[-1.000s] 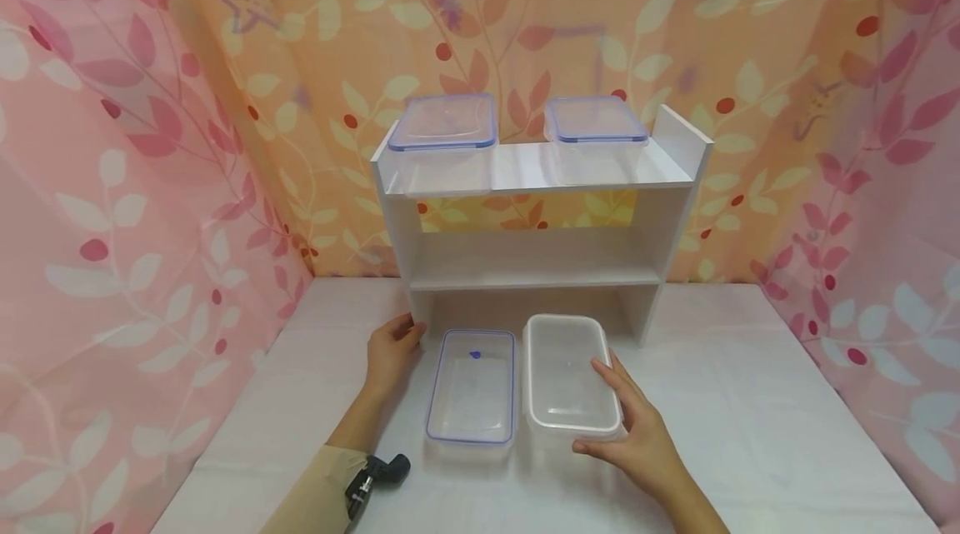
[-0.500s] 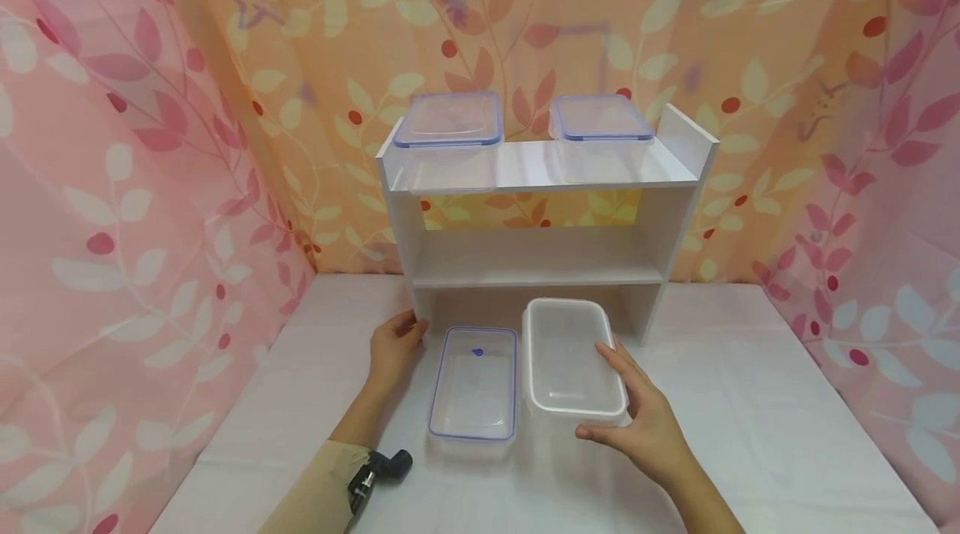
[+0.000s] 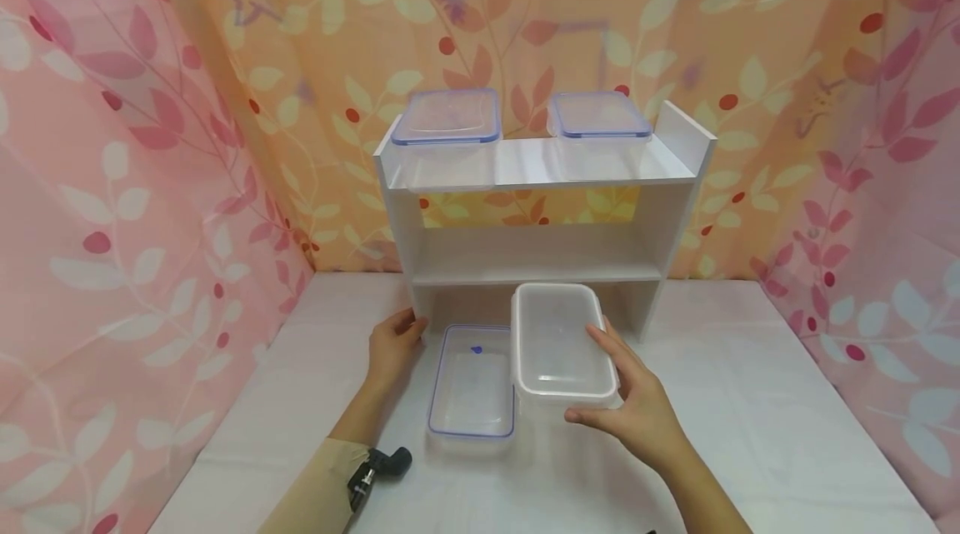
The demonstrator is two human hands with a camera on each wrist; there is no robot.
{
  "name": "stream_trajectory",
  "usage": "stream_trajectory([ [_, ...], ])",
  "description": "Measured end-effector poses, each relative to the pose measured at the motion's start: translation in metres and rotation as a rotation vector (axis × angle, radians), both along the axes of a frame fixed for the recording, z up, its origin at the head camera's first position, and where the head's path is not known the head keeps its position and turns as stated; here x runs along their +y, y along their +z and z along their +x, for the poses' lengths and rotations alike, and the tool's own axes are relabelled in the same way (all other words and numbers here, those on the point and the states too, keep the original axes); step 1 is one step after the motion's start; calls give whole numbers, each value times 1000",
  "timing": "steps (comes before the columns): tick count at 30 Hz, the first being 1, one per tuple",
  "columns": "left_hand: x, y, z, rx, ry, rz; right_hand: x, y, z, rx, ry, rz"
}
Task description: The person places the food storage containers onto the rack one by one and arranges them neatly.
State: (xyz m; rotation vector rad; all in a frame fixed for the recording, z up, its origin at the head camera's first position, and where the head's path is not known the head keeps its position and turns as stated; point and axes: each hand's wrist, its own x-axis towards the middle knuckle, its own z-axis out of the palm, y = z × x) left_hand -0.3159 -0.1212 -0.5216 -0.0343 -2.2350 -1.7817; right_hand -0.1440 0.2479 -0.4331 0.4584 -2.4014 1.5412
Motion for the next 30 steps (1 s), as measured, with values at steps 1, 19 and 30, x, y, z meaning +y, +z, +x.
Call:
stream_trajectory([
  [1,0,0,0,3,-2,0,-1,3,-1,-3,2,-1],
  [19,0,-1,-3,-7,-3,-4,-25,24,-13,18,47,-71],
  [30,-2,-3,-3,-8,-15,7,-40,35,-25,14,52,-53],
])
